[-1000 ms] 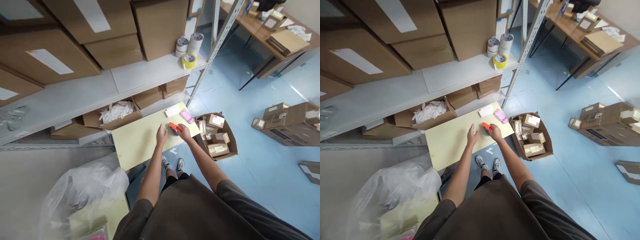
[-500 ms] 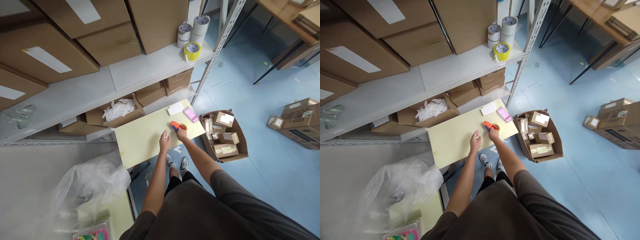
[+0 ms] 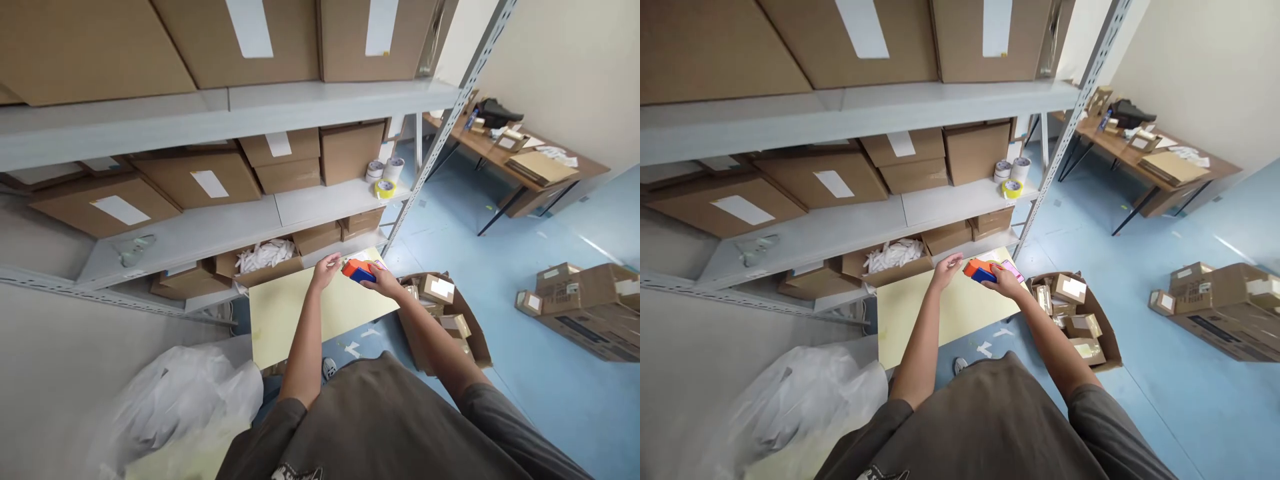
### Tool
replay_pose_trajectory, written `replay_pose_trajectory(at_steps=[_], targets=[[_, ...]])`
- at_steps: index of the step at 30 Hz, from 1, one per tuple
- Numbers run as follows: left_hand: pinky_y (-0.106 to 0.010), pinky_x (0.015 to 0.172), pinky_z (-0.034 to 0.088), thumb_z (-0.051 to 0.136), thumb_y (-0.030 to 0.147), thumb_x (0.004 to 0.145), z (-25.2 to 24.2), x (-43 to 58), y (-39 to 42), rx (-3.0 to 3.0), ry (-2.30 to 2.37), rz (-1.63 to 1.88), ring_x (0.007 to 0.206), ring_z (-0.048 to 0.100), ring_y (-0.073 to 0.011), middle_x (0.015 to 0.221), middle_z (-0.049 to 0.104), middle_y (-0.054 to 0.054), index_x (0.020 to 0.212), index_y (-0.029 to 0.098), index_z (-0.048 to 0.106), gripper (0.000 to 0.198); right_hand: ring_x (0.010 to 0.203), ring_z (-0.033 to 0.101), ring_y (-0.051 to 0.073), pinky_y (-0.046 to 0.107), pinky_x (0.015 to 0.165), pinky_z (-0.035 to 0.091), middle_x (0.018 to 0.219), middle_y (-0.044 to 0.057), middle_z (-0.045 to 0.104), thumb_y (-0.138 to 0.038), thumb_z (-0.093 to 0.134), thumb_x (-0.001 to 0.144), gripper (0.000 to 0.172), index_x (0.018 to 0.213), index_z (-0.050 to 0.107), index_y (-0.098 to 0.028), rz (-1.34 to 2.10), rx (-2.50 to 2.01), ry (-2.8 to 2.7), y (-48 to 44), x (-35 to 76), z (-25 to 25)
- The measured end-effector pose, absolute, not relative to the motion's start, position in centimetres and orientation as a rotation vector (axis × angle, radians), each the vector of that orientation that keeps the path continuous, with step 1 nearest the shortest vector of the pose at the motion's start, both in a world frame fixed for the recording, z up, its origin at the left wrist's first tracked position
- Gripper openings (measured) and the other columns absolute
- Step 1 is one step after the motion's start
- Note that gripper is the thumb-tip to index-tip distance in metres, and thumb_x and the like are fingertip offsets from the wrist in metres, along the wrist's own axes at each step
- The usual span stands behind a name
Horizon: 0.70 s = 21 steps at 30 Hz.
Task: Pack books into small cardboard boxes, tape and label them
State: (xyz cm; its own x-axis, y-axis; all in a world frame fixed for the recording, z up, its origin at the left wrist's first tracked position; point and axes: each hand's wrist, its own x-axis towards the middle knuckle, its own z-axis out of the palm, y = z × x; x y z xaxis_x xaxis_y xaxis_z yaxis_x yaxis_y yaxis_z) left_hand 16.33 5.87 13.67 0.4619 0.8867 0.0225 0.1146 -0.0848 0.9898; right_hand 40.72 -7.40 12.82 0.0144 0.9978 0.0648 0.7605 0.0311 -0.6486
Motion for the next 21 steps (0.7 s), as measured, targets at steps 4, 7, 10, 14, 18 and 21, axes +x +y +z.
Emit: replay_pose_trajectory(at_steps=[4,7,10,14,18,21], targets=[[-0.044,0.104,0.06,0.08,0.058,0.089,17.3,14.5,7.1,1.573,0.756,0.711,0.111,0.077,-0.0297,0.118,0.083,-0.013,0.117,0.017,0.083,0.05,0.095,0.073,0.029,0.039,0.088,0.055,0.122,0.01,0.077,-0.06,0.073,0.094,0.042,0.115,0.07,-0.024,0.65,-1.7,-1.862,-7.2,39.3,17.4],[-0.04,0.094,0.062,0.076,0.06,0.09,18.2,13.3,7.1,1.598,0.767,0.773,0.098,0.077,-0.0273,0.102,0.084,-0.01,0.099,0.017,0.084,0.045,0.095,0.072,0.028,0.038,0.087,0.055,0.123,0.01,0.076,-0.062,0.071,0.095,0.044,0.116,0.071,-0.024,0.668,-1.662,-1.888,-6.8,37.8,19.5],[-0.036,0.088,0.062,0.07,0.058,0.094,18.4,12.4,6.8,1.612,0.835,0.935,0.09,0.076,-0.0237,0.092,0.082,-0.007,0.092,0.018,0.08,0.041,0.095,0.072,0.028,0.037,0.087,0.054,0.118,0.009,0.077,-0.063,0.07,0.096,0.047,0.121,0.071,-0.023,0.705,-1.622,-1.888,-6.2,36.5,20.7],[-0.033,0.085,0.059,0.066,0.047,0.099,18.9,12.1,6.5,1.677,0.987,1.15,0.087,0.074,-0.0214,0.088,0.08,-0.006,0.091,0.02,0.077,0.031,0.085,0.069,0.026,0.035,0.08,0.051,0.102,0.006,0.077,-0.062,0.071,0.094,0.055,0.131,0.068,-0.022,0.773,-1.608,-1.881,-4.8,36.1,21.8],[-0.034,0.088,0.057,0.061,0.038,0.103,20.0,13.2,6.6,1.826,1.096,1.362,0.092,0.074,-0.0222,0.093,0.079,-0.007,0.091,0.022,0.076,0.024,0.077,0.064,0.022,0.031,0.072,0.047,0.09,0.004,0.073,-0.064,0.072,0.092,0.051,0.117,0.07,-0.02,0.851,-1.549,-1.886,-2.8,37.4,22.8],[-0.036,0.092,0.057,0.056,0.035,0.106,20.8,15.0,7.1,1.931,1.162,1.506,0.096,0.073,-0.0238,0.095,0.077,-0.01,0.092,0.023,0.076,0.027,0.074,0.061,0.02,0.03,0.069,0.044,0.088,0.002,0.071,-0.065,0.071,0.091,0.048,0.108,0.068,-0.02,0.899,-1.469,-1.876,-1.0,39.0,23.7]])
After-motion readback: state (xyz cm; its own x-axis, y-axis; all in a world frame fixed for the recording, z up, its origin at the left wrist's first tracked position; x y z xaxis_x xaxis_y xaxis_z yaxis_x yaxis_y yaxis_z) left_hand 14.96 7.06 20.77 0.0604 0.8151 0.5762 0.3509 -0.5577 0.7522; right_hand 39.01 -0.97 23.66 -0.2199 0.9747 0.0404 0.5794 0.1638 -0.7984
